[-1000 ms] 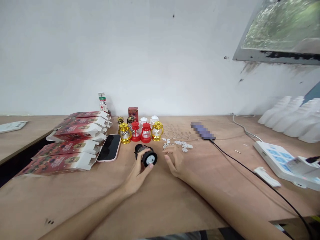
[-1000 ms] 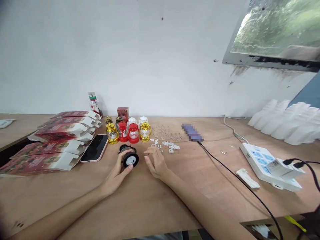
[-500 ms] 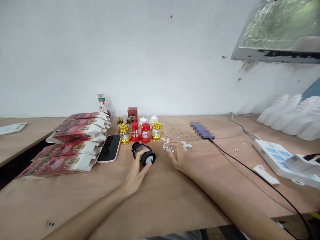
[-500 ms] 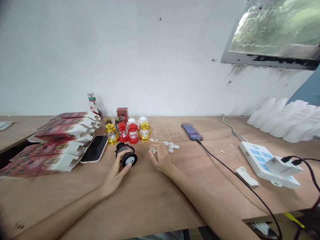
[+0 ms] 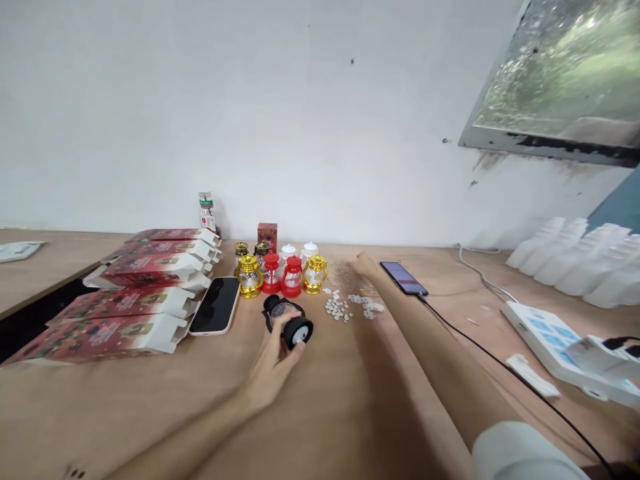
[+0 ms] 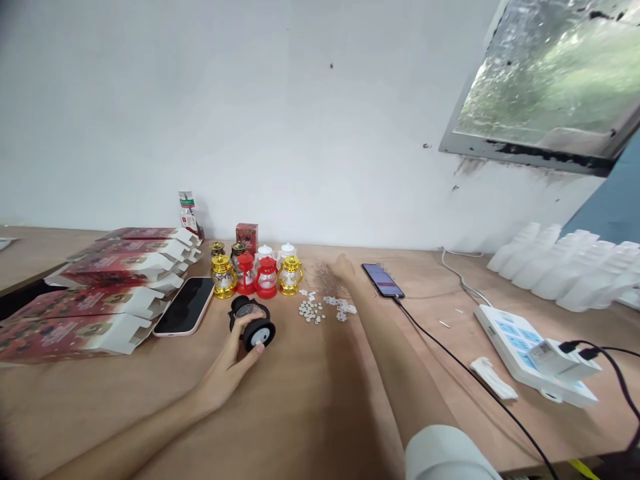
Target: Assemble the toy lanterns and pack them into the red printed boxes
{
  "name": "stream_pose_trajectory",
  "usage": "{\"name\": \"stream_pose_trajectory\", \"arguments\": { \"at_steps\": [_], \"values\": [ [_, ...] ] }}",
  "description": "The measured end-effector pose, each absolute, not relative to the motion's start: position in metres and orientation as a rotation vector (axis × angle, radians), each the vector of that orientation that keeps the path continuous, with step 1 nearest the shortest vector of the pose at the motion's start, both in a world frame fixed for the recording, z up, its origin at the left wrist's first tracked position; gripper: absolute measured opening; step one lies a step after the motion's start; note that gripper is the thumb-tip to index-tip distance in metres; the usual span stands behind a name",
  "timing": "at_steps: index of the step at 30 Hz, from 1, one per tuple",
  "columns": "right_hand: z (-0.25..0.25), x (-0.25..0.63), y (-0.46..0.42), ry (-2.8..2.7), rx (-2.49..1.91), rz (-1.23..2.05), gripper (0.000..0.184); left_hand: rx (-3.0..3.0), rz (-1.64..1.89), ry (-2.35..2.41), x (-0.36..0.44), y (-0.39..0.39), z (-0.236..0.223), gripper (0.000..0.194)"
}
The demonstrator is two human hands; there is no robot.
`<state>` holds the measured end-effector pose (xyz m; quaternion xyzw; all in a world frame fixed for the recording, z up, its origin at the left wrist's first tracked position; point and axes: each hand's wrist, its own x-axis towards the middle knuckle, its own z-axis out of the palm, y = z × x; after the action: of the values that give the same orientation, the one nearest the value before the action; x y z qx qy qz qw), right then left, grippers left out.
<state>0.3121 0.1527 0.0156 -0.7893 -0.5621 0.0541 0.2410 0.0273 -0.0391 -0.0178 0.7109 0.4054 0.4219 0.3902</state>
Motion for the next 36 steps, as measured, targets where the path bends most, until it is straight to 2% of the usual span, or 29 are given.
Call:
{"name": "stream_pose_trajectory", "arguments": {
  "at_steps": [5,8,14,17,18,22,25,27,29,32,36],
  "values": [
    [0.012,0.296,0.166,-1.523,-2.260,0.173,0.055,1.846,1.074,1.029,0.029,-0.042,-0.011,0.038],
    [0.012,0.291,0.164,-1.530,-2.276,0.155,0.056,1.887,1.034,1.061,0.029,-0.044,-0.006,0.026],
    [0.019,0.290,0.154,-1.549,-2.186,0.103,0.058,1.946,1.023,1.062,0.027,-0.040,-0.008,0.027],
    [0.033,0.293,0.147,-1.520,-2.097,0.037,0.059,1.961,1.103,1.134,0.025,-0.040,-0.007,0.019],
    [0.038,0.293,0.144,-1.512,-2.064,0.013,0.059,1.965,1.156,1.156,0.024,-0.040,-0.006,0.022],
    [0.036,0.279,0.114,-1.593,-1.855,-0.020,0.056,1.975,1.356,1.105,0.019,-0.037,-0.001,0.060],
    [0.009,0.252,0.075,-1.881,-1.405,-0.148,0.050,1.852,1.464,1.021,0.016,-0.030,0.003,0.076],
    [-0.011,0.232,0.049,-2.091,-1.104,-0.397,0.042,1.702,1.527,1.028,0.013,-0.024,0.006,0.070],
    [-0.027,0.215,0.028,-2.185,-0.928,-0.577,0.038,1.565,1.572,1.084,0.010,-0.017,0.009,0.056],
    [-0.035,0.204,0.011,-2.257,-0.844,-0.666,0.040,1.442,1.599,1.144,0.005,-0.009,0.012,0.041],
    [-0.031,0.208,-0.001,-2.340,-0.777,-0.607,0.037,1.268,1.611,1.172,0.000,-0.003,0.016,0.047]
  ]
}}
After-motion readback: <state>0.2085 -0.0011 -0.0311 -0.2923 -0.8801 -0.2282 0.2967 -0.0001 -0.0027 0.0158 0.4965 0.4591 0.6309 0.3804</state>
